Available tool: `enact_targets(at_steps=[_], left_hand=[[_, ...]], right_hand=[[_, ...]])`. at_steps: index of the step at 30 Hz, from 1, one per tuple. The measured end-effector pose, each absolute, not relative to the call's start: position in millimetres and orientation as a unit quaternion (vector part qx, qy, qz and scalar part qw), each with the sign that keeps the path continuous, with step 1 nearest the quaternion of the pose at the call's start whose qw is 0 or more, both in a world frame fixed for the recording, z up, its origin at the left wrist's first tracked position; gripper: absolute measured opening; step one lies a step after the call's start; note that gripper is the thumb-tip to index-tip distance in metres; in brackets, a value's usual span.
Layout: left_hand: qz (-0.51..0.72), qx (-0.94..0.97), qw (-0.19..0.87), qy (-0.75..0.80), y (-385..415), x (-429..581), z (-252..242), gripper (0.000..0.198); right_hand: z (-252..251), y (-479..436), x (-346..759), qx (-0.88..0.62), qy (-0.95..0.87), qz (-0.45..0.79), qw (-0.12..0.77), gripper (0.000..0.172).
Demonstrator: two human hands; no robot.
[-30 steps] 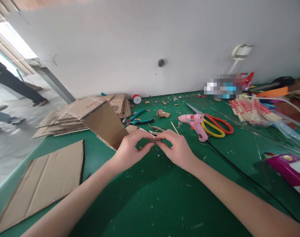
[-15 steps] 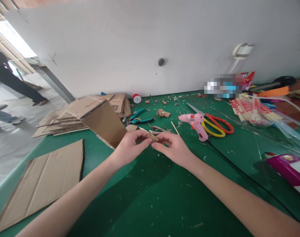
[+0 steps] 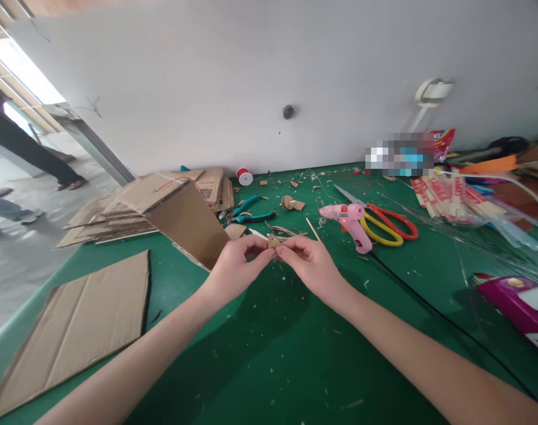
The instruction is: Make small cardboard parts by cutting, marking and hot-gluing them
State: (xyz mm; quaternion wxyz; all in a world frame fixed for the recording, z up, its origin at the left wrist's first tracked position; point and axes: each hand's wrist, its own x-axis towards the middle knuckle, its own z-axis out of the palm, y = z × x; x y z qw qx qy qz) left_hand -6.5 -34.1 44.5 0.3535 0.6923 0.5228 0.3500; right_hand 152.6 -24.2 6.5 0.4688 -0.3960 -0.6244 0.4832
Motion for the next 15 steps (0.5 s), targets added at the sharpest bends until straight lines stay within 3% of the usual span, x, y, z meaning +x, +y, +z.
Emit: enact_targets(at_steps=[5, 9, 15], left_hand=[[0.305, 0.718, 0.349, 0.520, -31.5, -9.5, 42.5, 0.022], [0.274, 0.757, 0.309, 0.506, -32.9, -9.3, 38.5, 0.022], [0.326, 0.714, 0.346, 0.514, -36.1, -4.2, 37.0, 0.016]], right_hand=[[6.3, -22.4, 155.3, -0.407, -0.631, 0.459, 0.476, 0.013], [6.3, -21.6, 157.6, -0.415, -0.702, 0.391, 0.427, 0.010], [5.8, -25.2, 156.0, -0.441, -0.700, 0.343, 0.445, 0.012]])
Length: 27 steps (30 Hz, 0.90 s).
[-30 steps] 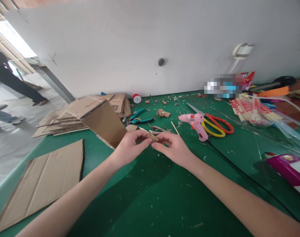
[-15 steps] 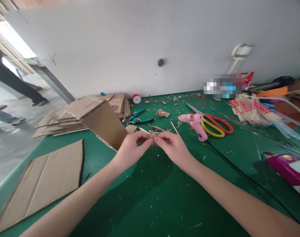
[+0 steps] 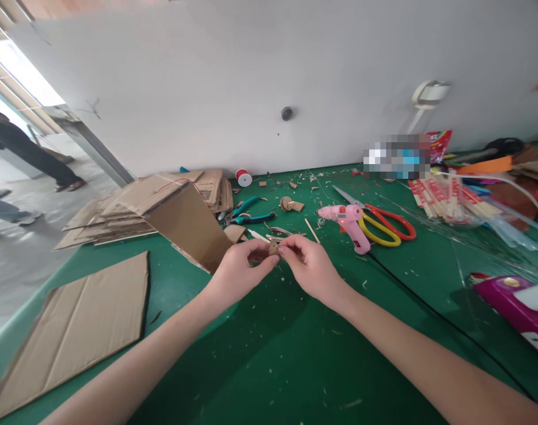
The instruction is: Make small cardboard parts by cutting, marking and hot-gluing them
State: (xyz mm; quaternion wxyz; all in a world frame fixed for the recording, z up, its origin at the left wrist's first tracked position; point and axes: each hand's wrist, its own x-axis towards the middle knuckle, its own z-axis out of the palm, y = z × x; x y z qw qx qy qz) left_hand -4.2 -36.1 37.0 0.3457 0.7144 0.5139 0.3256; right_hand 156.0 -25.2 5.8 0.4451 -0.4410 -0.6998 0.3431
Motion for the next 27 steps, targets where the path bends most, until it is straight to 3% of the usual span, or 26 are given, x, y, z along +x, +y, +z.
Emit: enact_targets(at_steps=[6, 9, 11, 15, 19, 24, 27], left_hand=[[0.329, 0.719, 0.322, 0.521, -34, -6, 38, 0.019], [0.328, 0.729, 0.321, 0.508, -30, -10, 34, 0.020], [0.327, 0.726, 0.332, 0.505, -27, -12, 30, 0.021], [0.335, 0.703, 0.375, 0.503, -24, -13, 26, 0.023], [0.360, 0.671, 0.398, 0.511, -25, -10, 27, 0.024], [0.416, 0.577, 0.479, 0.515, -24, -6, 24, 0.017], [0.416, 0.582, 0.463, 0.523, -24, -7, 23, 0.015]], right_hand=[[5, -28, 153, -0.420, -0.698, 0.350, 0.462, 0.013], [11, -28, 160, -0.436, -0.749, 0.235, 0.440, 0.018], [16, -26, 168, -0.463, -0.800, 0.097, 0.368, 0.022], [18, -17, 182, -0.545, -0.817, -0.128, 0.141, 0.025], [17, -11, 188, -0.590, -0.798, -0.118, 0.040, 0.028], [29, -15, 186, -0.593, -0.803, -0.064, 0.003, 0.028], [32, -18, 184, -0.603, -0.795, -0.067, -0.004, 0.027]])
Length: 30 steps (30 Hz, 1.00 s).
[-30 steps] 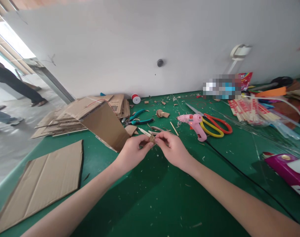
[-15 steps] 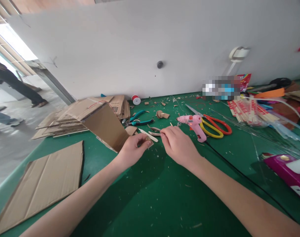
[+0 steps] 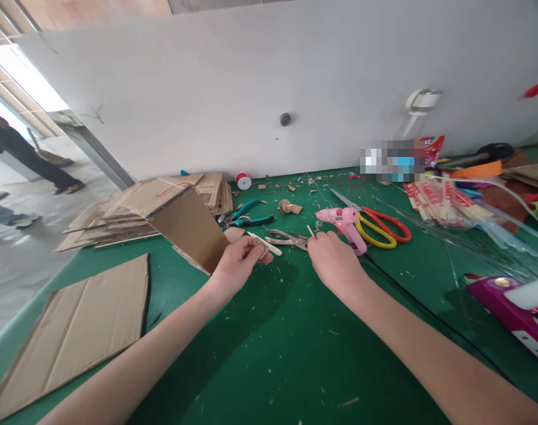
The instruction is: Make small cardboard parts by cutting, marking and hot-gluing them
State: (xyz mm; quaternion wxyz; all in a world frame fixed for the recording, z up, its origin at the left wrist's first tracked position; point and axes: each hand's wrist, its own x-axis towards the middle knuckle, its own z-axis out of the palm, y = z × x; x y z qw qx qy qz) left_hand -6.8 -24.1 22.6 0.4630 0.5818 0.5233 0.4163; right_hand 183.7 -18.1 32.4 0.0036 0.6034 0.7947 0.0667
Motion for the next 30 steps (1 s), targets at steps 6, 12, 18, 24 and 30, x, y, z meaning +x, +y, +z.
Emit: enact_targets(at_steps=[6, 12, 18, 24, 30], left_hand=[[0.391, 0.619, 0.437, 0.523, -28, -8, 24, 0.017], [0.406, 0.608, 0.490, 0.474, -29, -6, 20, 0.021], [0.421, 0.618, 0.469, 0.470, -27, -8, 16, 0.021], [0.463, 0.614, 0.412, 0.489, -24, -11, 4, 0.024], [0.433, 0.649, 0.378, 0.498, -29, -12, 3, 0.028]], right_hand=[[30, -19, 185, 0.611, 0.786, 0.098, -0.019, 0.025], [37, -21, 185, 0.582, 0.797, 0.135, -0.087, 0.024], [34, -33, 175, 0.513, 0.797, -0.035, -0.316, 0.026], [14, -49, 171, 0.418, 0.831, -0.121, -0.347, 0.030], [7, -46, 168, 0.451, 0.851, -0.045, -0.264, 0.039]])
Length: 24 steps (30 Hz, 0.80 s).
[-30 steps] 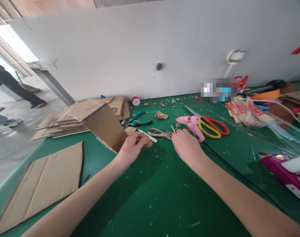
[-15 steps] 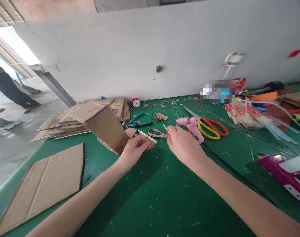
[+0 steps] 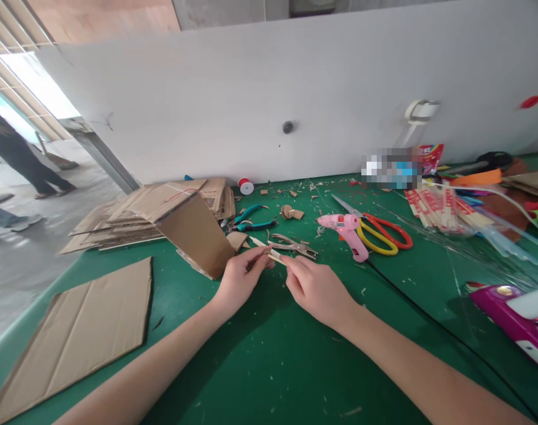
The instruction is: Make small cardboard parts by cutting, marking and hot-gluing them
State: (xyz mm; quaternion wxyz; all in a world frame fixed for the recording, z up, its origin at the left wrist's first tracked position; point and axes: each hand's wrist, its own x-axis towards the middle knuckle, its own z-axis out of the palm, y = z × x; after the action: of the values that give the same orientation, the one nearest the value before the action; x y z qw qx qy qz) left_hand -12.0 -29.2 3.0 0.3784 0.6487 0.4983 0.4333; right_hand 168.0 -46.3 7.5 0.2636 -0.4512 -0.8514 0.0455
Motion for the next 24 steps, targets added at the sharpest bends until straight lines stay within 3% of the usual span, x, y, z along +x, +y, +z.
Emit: enact_targets(at_steps=[9, 19, 21, 24], left_hand=[[0.408, 0.692, 0.320, 0.502, -29.9, -15.0, 3.8, 0.021], [0.434, 0.644, 0.411, 0.479, -29.5, -9.5, 2.6, 0.028], [0.439, 0.634, 0.427, 0.473, -29.0, -8.9, 1.0, 0.032], [0.451, 0.617, 0.448, 0.464, -28.6, -8.5, 0.7, 0.039]], right_hand=[[4.9, -47.5, 167.1, -0.452, -0.857, 0.036, 0.243, 0.038], [7.0, -47.0, 169.3, -0.466, -0.847, 0.058, 0.250, 0.033], [5.3, -45.8, 168.9, -0.483, -0.822, 0.112, 0.280, 0.027], [2.8, -42.2, 167.2, -0.467, -0.725, 0.318, 0.393, 0.012]])
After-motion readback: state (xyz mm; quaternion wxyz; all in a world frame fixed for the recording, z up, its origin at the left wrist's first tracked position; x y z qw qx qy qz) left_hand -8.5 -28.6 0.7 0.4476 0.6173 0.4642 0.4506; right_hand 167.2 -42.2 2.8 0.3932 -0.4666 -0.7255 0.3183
